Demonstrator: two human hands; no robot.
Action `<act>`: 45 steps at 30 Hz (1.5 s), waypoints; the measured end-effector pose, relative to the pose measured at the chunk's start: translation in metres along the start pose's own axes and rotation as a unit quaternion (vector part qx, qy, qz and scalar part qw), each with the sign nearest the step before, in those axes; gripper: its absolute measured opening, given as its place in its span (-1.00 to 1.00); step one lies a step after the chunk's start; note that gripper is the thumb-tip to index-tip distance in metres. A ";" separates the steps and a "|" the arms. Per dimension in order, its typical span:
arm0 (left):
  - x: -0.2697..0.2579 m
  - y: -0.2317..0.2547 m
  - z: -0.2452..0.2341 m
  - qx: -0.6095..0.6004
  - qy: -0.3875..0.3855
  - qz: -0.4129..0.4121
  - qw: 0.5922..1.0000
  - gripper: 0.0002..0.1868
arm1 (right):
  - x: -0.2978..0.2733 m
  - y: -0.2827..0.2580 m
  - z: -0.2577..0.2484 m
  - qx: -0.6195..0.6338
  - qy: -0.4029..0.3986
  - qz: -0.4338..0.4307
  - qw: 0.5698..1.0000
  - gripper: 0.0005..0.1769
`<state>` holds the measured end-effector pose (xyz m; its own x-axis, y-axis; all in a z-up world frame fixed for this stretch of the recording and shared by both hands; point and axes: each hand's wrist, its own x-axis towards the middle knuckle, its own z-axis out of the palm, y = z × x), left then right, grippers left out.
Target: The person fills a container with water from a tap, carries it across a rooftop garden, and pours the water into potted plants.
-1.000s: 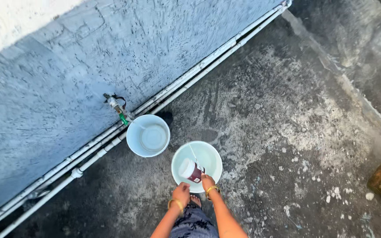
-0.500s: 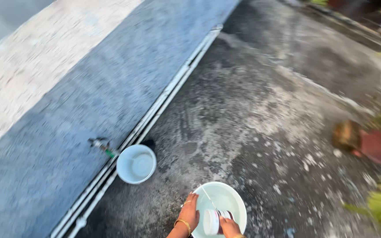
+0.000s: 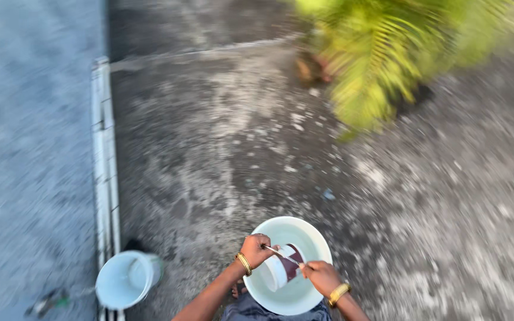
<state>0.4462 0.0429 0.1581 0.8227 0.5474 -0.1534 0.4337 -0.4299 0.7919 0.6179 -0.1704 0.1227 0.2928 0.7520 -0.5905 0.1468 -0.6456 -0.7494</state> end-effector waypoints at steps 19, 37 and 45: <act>0.228 0.188 0.373 0.031 -0.075 0.019 0.997 -0.91 | -0.060 0.244 -0.316 0.180 0.142 0.128 0.965 -0.68; 0.551 0.487 0.673 -0.002 -0.248 0.228 0.942 -0.83 | -0.079 0.373 -0.691 0.256 0.503 0.241 0.790 -0.44; 0.660 0.562 0.809 -0.020 -0.273 0.233 0.933 -0.78 | -0.068 0.442 -0.837 0.306 0.521 0.265 0.751 -0.44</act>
<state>1.5302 -0.4189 0.0237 0.9880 -0.1439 -0.0559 -0.0234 -0.4977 0.8671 1.4534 -0.6178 0.0823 0.7844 -0.3075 -0.5387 -0.6203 -0.3964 -0.6768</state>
